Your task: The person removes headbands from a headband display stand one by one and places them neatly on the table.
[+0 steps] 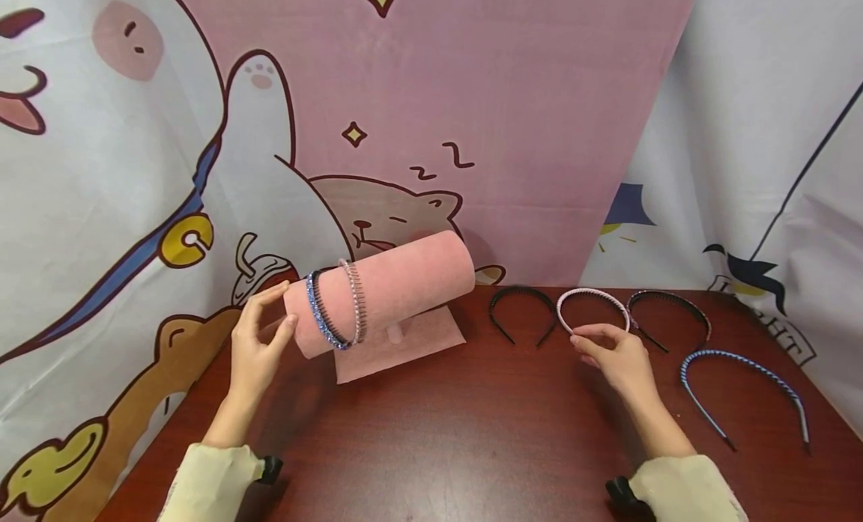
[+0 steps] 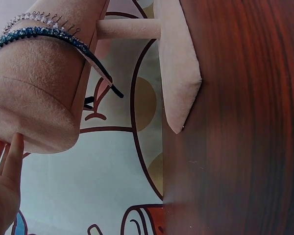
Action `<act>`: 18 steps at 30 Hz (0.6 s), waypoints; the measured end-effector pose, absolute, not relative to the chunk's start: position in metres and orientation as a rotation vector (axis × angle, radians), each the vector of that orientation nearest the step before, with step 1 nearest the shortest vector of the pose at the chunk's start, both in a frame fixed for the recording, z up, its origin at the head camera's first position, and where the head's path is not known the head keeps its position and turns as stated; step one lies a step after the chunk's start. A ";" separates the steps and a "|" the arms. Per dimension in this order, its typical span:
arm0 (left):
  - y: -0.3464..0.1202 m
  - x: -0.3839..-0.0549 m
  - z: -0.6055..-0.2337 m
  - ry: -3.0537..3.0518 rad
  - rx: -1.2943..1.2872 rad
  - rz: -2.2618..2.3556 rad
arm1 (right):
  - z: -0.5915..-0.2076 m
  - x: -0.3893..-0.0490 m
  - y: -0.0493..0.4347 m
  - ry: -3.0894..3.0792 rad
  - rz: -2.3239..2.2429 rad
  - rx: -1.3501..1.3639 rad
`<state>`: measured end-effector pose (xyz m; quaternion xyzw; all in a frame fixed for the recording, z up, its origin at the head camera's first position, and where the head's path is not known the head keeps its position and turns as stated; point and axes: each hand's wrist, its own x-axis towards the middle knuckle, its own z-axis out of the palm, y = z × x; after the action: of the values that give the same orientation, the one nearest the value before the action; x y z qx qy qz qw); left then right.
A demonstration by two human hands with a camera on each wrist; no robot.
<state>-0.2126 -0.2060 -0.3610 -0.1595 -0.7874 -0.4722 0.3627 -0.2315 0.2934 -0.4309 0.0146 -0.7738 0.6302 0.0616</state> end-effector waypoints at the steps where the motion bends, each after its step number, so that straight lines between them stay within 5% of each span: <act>1: -0.206 -0.212 -0.361 -2.028 -0.411 -1.216 | -0.430 -0.232 0.288 -2.359 1.884 0.058; 18: -0.205 -0.212 -0.361 -2.012 -0.417 -1.241 | -0.415 -0.243 0.181 -2.534 1.680 0.174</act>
<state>-0.2124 -0.2049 -0.3613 -0.1618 -0.7812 -0.4819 0.3624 -0.2426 0.1814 -0.4148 0.0571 -0.8311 0.5510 0.0483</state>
